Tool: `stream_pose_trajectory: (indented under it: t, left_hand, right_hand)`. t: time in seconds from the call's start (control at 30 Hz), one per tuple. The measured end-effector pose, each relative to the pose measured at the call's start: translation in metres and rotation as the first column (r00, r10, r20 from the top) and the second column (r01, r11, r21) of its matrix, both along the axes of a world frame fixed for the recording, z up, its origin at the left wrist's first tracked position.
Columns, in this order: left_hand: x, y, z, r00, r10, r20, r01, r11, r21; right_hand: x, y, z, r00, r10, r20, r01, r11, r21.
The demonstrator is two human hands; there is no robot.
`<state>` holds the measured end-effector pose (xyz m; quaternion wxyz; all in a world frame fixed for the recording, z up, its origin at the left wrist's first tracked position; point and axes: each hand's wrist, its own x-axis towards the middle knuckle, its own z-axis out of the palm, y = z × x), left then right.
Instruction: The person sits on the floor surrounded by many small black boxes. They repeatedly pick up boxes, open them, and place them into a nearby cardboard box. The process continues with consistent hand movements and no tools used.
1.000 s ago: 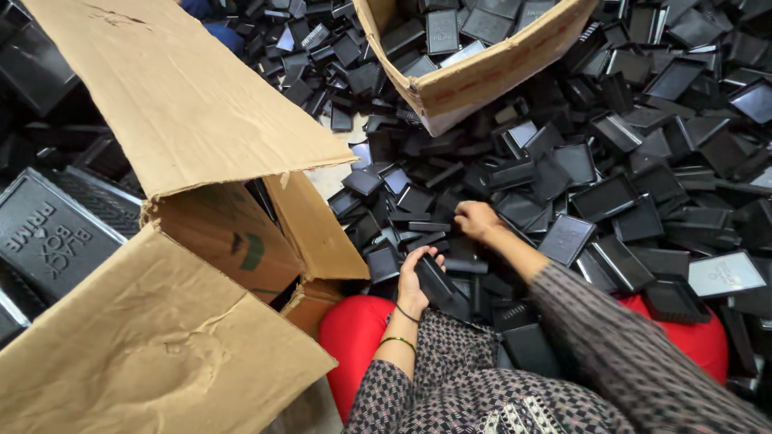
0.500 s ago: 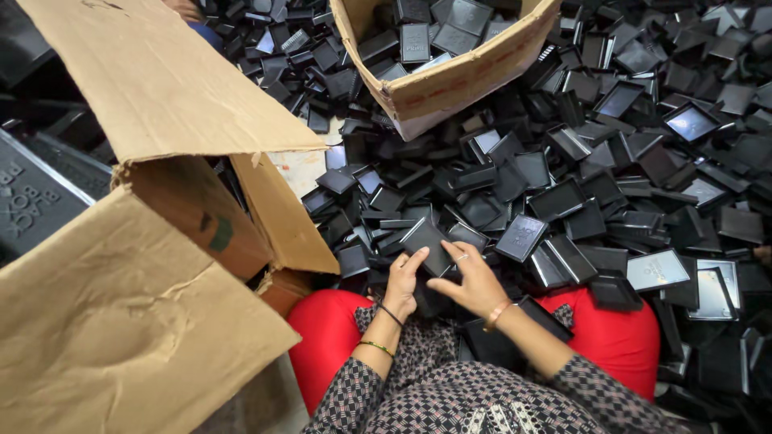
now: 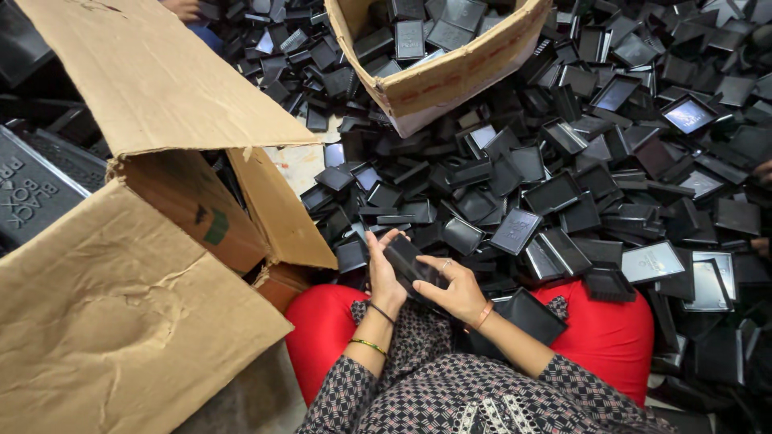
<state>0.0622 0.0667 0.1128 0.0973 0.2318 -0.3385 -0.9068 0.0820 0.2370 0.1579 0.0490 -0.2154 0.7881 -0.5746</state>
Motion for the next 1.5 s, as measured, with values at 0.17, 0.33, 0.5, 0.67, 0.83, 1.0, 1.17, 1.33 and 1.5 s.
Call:
stream_pose_trajectory:
  t: [0.17, 0.33, 0.5, 0.67, 0.83, 1.0, 1.17, 1.33, 1.5]
  left_hand:
    - [0.005, 0.018, 0.002, 0.993, 0.015, -0.121, -0.038, 0.981, -0.189]
    - [0.005, 0.011, 0.01, 0.978, 0.019, -0.206, -0.035, 0.997, -0.071]
    - [0.003, 0.01, 0.013, 0.96, 0.031, -0.278, -0.027, 1.0, 0.016]
    - [0.009, 0.004, 0.008, 0.941, -0.133, -0.31, 0.139, 0.99, -0.004]
    - [0.013, -0.025, -0.01, 0.953, -0.297, 0.066, 0.287, 0.803, -0.522]
    - [0.009, -0.026, -0.028, 0.992, -0.096, 0.079, 0.123, 0.66, -0.741]
    - [0.018, -0.018, -0.022, 0.992, -0.026, 0.122, 0.117, 0.533, -0.838]
    - [0.006, -0.028, -0.015, 0.937, -0.116, -0.329, -0.122, 0.774, -0.621]
    - [-0.015, -0.029, -0.05, 0.998, 0.014, -0.062, -0.045, 0.839, -0.543]
  right_hand:
    - [-0.001, 0.008, -0.003, 0.994, 0.022, -0.109, -0.027, 0.999, -0.042]
    - [-0.005, 0.01, -0.009, 0.984, 0.106, 0.146, -0.073, 0.973, -0.22]
    - [-0.02, 0.006, -0.029, 0.542, 0.425, 0.725, 0.187, 0.78, -0.597]
    - [-0.038, 0.012, -0.044, 0.626, 0.305, 0.717, 0.187, 0.835, -0.518]
    - [-0.049, 0.036, -0.039, 0.898, 0.267, 0.349, -0.193, 0.953, -0.234]
    - [-0.029, 0.026, -0.032, 0.891, 0.229, 0.392, -0.115, 0.949, -0.295]
    - [-0.002, 0.011, -0.019, 0.884, 0.206, 0.418, -0.055, 0.937, -0.346]
    - [-0.02, 0.018, 0.066, 0.965, -0.142, -0.222, 0.149, 0.989, 0.011]
    - [-0.179, -0.007, 0.19, 0.541, -0.454, -0.708, 0.2, 0.887, -0.416]
